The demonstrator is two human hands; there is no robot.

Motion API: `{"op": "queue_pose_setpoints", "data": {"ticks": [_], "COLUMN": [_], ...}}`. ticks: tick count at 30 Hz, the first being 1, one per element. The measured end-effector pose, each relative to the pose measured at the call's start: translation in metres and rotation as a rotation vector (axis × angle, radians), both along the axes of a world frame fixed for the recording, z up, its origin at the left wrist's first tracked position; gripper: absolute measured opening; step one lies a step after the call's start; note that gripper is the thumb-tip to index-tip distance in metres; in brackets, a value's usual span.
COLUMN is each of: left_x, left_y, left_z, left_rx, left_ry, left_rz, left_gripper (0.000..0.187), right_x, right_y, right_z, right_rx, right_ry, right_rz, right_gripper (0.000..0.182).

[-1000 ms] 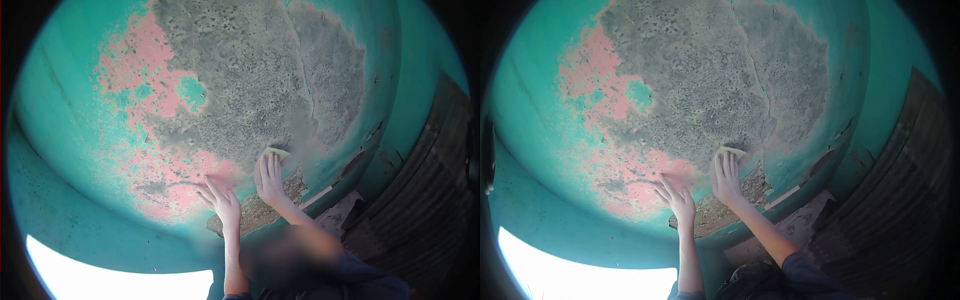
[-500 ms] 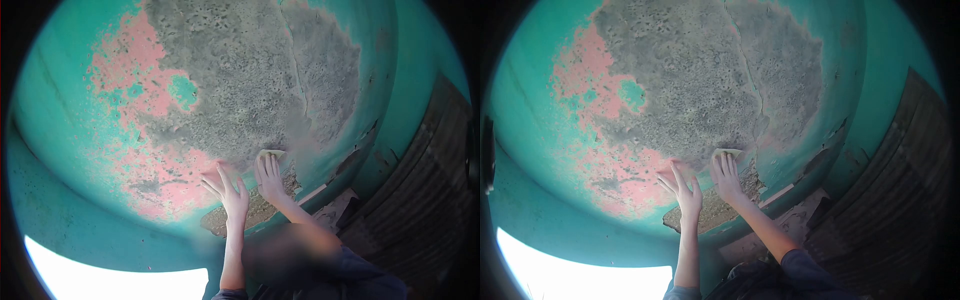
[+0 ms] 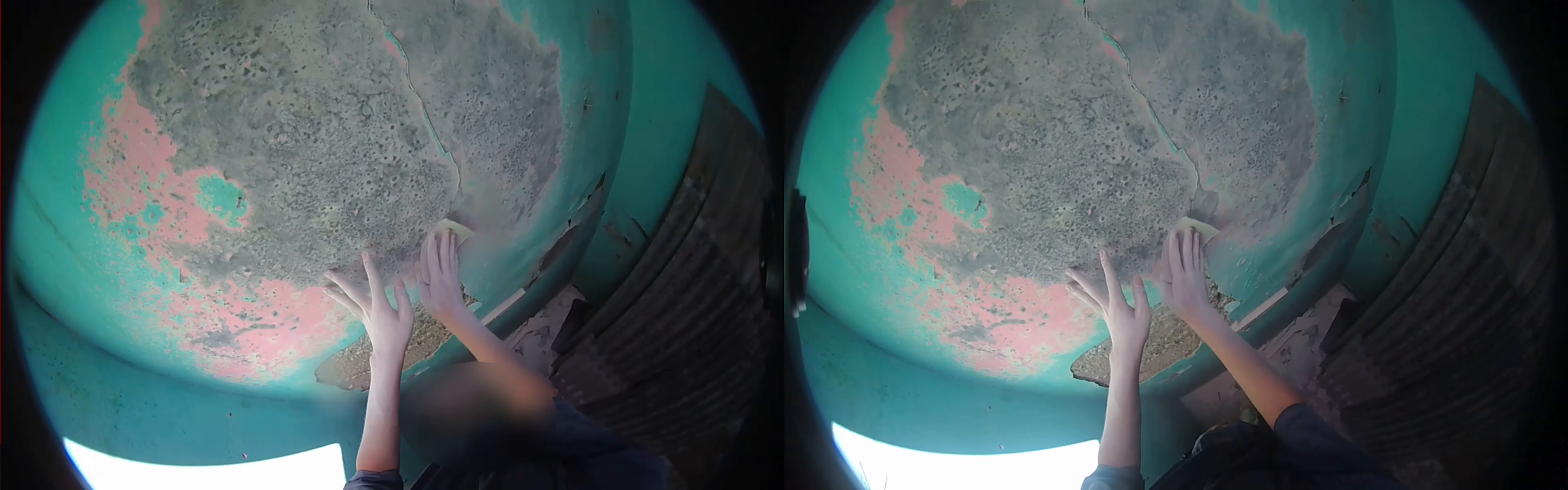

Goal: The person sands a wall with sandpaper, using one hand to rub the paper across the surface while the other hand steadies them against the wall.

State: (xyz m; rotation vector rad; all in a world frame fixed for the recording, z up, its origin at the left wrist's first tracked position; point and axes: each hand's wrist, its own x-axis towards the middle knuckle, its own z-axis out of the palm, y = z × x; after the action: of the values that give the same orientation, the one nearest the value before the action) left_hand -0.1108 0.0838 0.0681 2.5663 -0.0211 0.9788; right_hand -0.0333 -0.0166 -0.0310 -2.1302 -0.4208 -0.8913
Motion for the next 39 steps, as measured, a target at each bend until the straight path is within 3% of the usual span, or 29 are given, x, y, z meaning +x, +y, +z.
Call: {"op": "queue_pose_setpoints", "data": {"ticks": [2,5,8,11,15,17,20,26,34,39], "left_x": [0.002,0.013,0.028,0.042,0.058,0.064,0.074,0.092,0.104,0.107], "left_y": [-0.014,-0.033,-0.052,-0.073,-0.091,-0.092,-0.095,-0.090,-0.079,-0.078], "left_z": [0.011,0.021,0.032,0.044,0.041,0.033,0.018,-0.005,-0.025,-0.029], "left_rx": [0.003,0.020,0.069,0.140,0.204,0.215,0.221,0.312,0.447,0.500], "left_ry": [0.002,-0.011,-0.025,-0.023,0.001,0.027,0.057,0.054,0.040,-0.052], "left_rz": [-0.028,-0.066,-0.082,-0.070,0.015,0.032,0.062,0.157,0.266,0.284], "left_gripper": [0.067,0.065,0.064,0.064,0.064,0.063,0.064,0.076,0.093,0.096], "right_x": [0.020,0.043,0.043,0.028,0.035,0.052,0.065,0.038,0.096,0.042], "right_y": [-0.032,-0.074,-0.075,-0.069,-0.097,-0.123,-0.135,-0.115,-0.181,-0.105], "right_z": [0.062,0.112,0.092,0.023,0.045,0.088,0.095,-0.030,0.081,-0.019], "right_rx": [0.175,0.236,0.218,0.059,-0.041,-0.025,-0.006,-0.024,0.322,0.183], "right_ry": [-0.084,-0.145,-0.153,-0.037,0.041,-0.111,-0.172,0.077,-0.051,0.099], "right_rz": [-0.083,-0.066,-0.060,-0.045,-0.077,-0.084,-0.088,-0.057,-0.206,-0.031], "right_gripper": [0.065,0.064,0.064,0.065,0.066,0.066,0.066,0.067,0.061,0.062]}}
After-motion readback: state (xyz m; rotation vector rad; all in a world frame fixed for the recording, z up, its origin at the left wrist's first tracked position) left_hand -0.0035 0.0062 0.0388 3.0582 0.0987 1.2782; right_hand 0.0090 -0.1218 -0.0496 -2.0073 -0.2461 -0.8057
